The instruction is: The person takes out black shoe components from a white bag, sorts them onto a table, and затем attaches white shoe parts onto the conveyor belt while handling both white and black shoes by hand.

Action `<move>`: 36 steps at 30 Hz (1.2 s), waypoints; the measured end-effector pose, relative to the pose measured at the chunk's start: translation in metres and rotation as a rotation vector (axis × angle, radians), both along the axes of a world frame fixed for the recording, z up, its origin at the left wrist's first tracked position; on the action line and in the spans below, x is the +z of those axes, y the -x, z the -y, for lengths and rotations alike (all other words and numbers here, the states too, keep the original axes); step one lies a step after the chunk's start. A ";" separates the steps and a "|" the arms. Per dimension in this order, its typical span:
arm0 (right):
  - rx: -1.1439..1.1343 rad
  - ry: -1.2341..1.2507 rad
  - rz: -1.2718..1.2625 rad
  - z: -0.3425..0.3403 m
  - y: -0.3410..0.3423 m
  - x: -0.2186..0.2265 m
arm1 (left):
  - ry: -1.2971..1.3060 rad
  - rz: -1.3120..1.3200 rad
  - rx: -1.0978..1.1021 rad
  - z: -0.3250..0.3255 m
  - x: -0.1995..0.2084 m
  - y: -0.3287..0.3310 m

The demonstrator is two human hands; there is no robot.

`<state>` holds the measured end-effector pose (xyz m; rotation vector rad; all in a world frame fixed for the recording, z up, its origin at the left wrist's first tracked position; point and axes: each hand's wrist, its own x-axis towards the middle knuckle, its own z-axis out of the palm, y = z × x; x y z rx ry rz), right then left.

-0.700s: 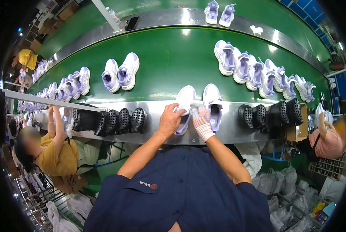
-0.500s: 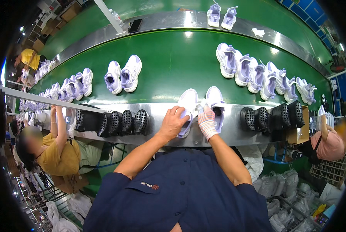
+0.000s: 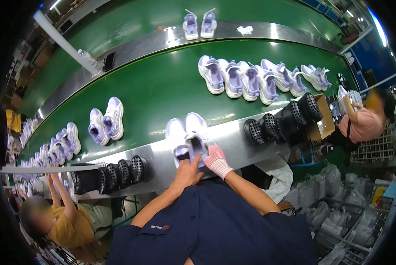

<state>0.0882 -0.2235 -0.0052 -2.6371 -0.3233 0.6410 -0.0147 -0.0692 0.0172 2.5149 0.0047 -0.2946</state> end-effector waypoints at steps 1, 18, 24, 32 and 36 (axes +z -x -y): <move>-0.025 -0.147 -0.042 0.009 -0.003 -0.003 | -0.040 -0.079 -0.003 0.006 0.008 -0.005; 0.225 0.360 0.245 -0.005 -0.307 0.050 | -0.425 -0.190 0.250 -0.185 0.041 -0.127; 0.206 0.140 0.341 -0.031 -0.252 0.012 | 0.055 -0.080 0.282 -0.141 0.022 -0.076; 0.391 0.057 0.343 -0.010 -0.032 0.051 | 0.327 -0.009 0.367 -0.058 -0.006 -0.086; 0.170 -0.332 0.412 0.062 -0.013 0.052 | 0.563 -0.220 0.542 -0.072 -0.029 -0.072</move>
